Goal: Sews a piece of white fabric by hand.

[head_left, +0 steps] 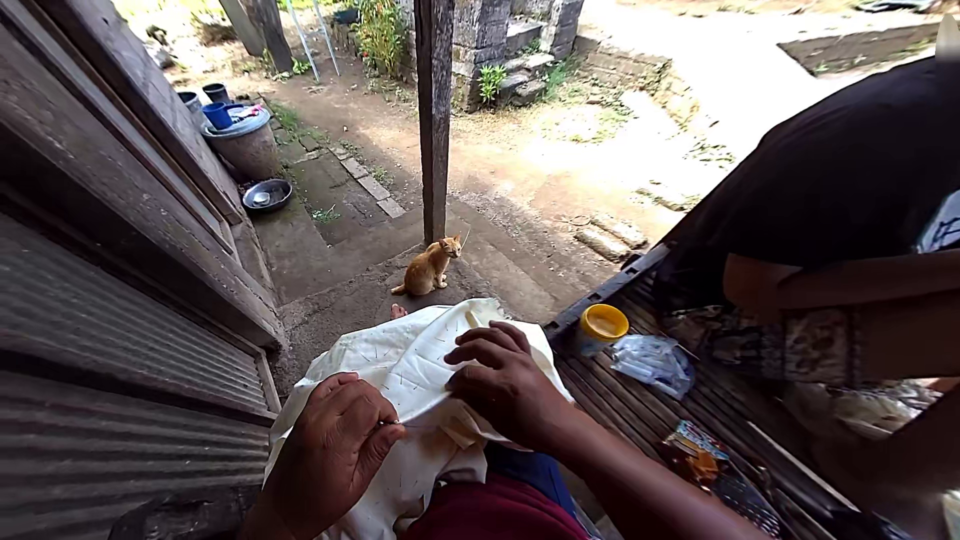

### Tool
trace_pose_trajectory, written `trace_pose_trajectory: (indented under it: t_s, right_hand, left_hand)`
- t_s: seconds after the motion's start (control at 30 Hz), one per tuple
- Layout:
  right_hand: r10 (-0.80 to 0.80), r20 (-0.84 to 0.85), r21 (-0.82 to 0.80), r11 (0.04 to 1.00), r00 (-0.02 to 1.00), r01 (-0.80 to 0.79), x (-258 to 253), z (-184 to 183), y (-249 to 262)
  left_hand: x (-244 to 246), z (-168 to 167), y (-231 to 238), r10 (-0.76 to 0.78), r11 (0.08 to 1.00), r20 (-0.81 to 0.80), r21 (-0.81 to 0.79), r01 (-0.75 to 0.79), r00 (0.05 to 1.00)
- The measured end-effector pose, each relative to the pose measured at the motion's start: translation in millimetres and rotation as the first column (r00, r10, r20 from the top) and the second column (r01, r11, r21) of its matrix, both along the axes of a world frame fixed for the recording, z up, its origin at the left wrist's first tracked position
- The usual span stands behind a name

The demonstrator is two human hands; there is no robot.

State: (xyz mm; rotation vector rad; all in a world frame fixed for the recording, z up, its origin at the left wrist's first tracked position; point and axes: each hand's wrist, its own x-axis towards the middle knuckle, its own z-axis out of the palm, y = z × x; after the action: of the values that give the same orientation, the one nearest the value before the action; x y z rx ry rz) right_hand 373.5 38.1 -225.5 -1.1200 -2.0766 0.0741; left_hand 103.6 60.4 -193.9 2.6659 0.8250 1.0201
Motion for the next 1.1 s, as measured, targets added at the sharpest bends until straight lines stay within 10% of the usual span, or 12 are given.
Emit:
trace_pose_trajectory:
  t_s: [0.37, 0.47, 0.57, 0.67, 1.1]
  right_hand:
    - [-0.153, -0.1, 0.124, 0.979, 0.983, 0.165, -30.4, 9.1, -29.7]
    - [0.011, -0.252, -0.145, 0.988, 0.968, -0.049, -37.3, 9.5, -32.5]
    - [0.075, -0.789, -0.451, 0.602, 0.609, -0.659, -24.1, 28.8, -30.4]
    - [-0.012, -0.864, -0.461, 0.418, 0.503, -0.782, -13.0, 44.3, -25.0]
    - [0.259, -0.377, -0.528, 0.728, 0.889, -0.437, 4.5, 73.9, -14.1]
  left_hand:
    - [13.4, 1.5, -1.3, 0.085, 0.99, 0.015, 0.108, -0.086, 0.996]
    - [16.3, 4.4, -2.7, 0.086, 0.983, -0.006, 0.161, -0.083, 0.996]
    - [13.6, 7.4, -3.0, 0.099, 0.975, -0.02, 0.203, -0.093, 0.995]
    - [11.9, 9.9, -4.2, 0.105, 0.971, -0.036, 0.218, -0.095, 0.994]
    - [12.6, 12.8, -5.6, 0.111, 0.968, -0.057, 0.234, -0.095, 0.992]
